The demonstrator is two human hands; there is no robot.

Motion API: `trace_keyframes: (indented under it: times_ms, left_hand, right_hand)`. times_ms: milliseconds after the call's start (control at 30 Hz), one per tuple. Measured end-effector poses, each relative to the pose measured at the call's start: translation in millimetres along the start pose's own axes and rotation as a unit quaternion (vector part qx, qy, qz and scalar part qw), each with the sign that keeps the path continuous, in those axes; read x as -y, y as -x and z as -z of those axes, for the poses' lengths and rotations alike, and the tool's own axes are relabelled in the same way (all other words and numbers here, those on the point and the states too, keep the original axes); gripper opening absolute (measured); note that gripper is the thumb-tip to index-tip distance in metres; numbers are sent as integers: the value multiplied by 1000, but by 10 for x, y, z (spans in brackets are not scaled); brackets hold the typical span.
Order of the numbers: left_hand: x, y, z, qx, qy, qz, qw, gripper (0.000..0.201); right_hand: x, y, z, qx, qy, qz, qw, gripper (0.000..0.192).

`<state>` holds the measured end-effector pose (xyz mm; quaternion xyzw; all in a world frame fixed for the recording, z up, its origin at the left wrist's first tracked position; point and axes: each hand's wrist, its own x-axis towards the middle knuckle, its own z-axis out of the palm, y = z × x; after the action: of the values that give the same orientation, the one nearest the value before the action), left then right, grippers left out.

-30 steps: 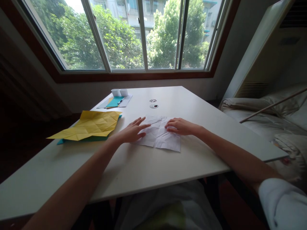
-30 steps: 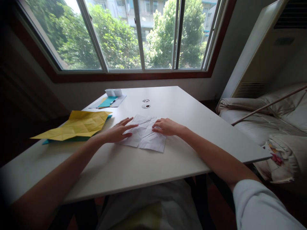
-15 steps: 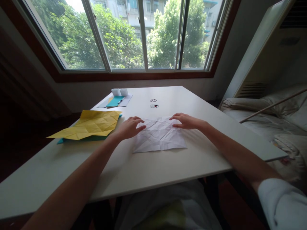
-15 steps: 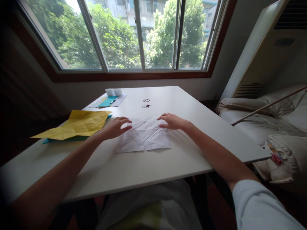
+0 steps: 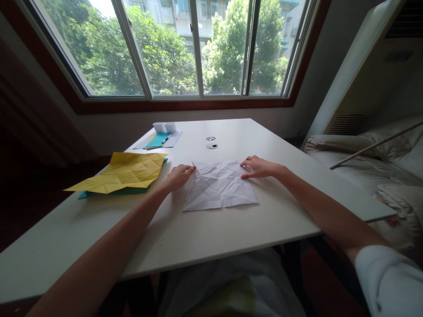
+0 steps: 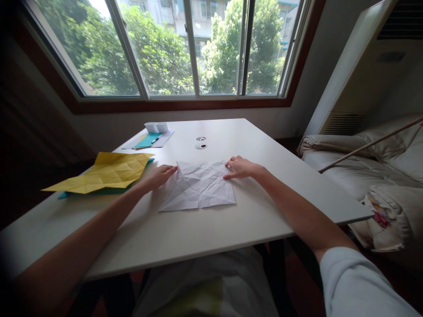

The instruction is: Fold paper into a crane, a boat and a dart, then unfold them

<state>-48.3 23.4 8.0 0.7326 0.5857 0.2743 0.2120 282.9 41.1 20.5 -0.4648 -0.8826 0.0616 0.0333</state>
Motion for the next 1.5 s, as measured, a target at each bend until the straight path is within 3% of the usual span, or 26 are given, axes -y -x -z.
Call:
trace_keyframes:
  times_ms: [100, 300, 433, 600, 800, 1033, 1300, 1400, 1500]
  left_hand:
    - [-98, 51, 5, -30, 85, 40, 995, 36]
    - [-194, 124, 27, 7, 285, 165, 944, 76]
    - [-206, 117, 46, 27, 374, 217, 901, 67]
    - [-218, 104, 64, 44, 406, 167, 897, 42]
    - [-176, 80, 50, 38, 459, 93, 883, 44]
    - [-210, 101, 75, 53, 506, 85, 857, 48]
    - [-216, 125, 82, 111, 513, 51, 849, 41]
    - [-211, 132, 84, 128, 523, 43, 842, 40]
    - [-216, 135, 92, 129, 531, 44, 837, 40]
  right_hand:
    - [2, -1, 1, 3, -2, -5, 1000, 67]
    - [-7, -8, -16, 7, -9, -5, 1000, 67]
    - [-58, -31, -54, 14, -29, -7, 999, 69]
    - [-104, -69, -119, 3, -43, -34, 998, 74]
    - [-76, -102, -107, -6, -69, -56, 996, 68]
    - [23, -74, -18, 7, -287, -96, 953, 51]
    - [88, -87, -106, -22, -281, -107, 954, 54]
    - [102, -106, -134, -34, -326, -116, 937, 45]
    - [102, -125, -144, -31, -411, -115, 904, 37]
